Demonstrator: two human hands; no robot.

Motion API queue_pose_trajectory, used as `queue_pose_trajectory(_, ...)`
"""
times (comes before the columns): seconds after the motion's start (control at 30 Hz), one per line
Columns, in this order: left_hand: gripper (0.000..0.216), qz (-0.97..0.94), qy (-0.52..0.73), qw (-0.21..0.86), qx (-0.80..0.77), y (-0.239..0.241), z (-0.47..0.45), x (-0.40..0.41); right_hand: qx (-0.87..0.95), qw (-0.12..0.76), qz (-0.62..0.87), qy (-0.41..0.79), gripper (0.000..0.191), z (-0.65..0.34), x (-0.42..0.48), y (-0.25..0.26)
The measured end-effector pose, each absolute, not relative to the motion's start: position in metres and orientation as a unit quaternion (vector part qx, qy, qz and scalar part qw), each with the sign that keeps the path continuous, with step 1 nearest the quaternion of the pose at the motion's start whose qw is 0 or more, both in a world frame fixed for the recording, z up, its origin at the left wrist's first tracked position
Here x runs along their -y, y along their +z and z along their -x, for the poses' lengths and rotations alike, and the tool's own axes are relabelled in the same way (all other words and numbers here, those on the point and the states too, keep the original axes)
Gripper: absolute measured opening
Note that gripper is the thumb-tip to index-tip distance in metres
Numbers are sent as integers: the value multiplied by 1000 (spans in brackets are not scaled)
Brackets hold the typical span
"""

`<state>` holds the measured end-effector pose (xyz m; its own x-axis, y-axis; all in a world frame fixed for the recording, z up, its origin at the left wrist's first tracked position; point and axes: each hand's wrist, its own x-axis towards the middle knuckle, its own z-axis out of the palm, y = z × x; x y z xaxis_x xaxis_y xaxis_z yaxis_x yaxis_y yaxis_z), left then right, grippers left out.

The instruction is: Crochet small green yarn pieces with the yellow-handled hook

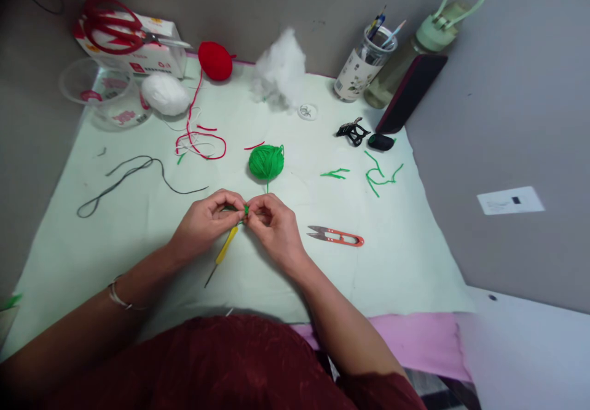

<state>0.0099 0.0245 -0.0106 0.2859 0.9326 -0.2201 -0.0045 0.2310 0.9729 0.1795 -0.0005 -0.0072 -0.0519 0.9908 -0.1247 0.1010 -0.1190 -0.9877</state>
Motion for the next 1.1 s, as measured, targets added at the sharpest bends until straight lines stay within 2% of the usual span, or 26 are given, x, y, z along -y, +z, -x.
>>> queue_pose_trajectory(0.37, 16, -472, 375, 647, -468, -14, -7, -29, 466, 435, 517, 571, 17, -179, -2, -3)
queue_pose_trajectory(0.67, 12, -476, 385, 640, -465, -14, -8, -27, 567, 428, 547, 442, 5, -176, 3, -10)
queue_pose_trajectory(0.87, 13, -465, 381, 648, -467, -14, -8, -27, 486, 454, 509, 546, 15, -180, 0, -5)
queue_pose_trajectory(0.97, 14, -461, 382, 649, -470, -12, -8, -28, 494, 446, 502, 552, 7, -180, 0, -2)
queue_pose_trajectory(1.1, 15, -458, 385, 646, -475, -11, -8, -28, 528, 430, 506, 530, 15, -178, 1, -3)
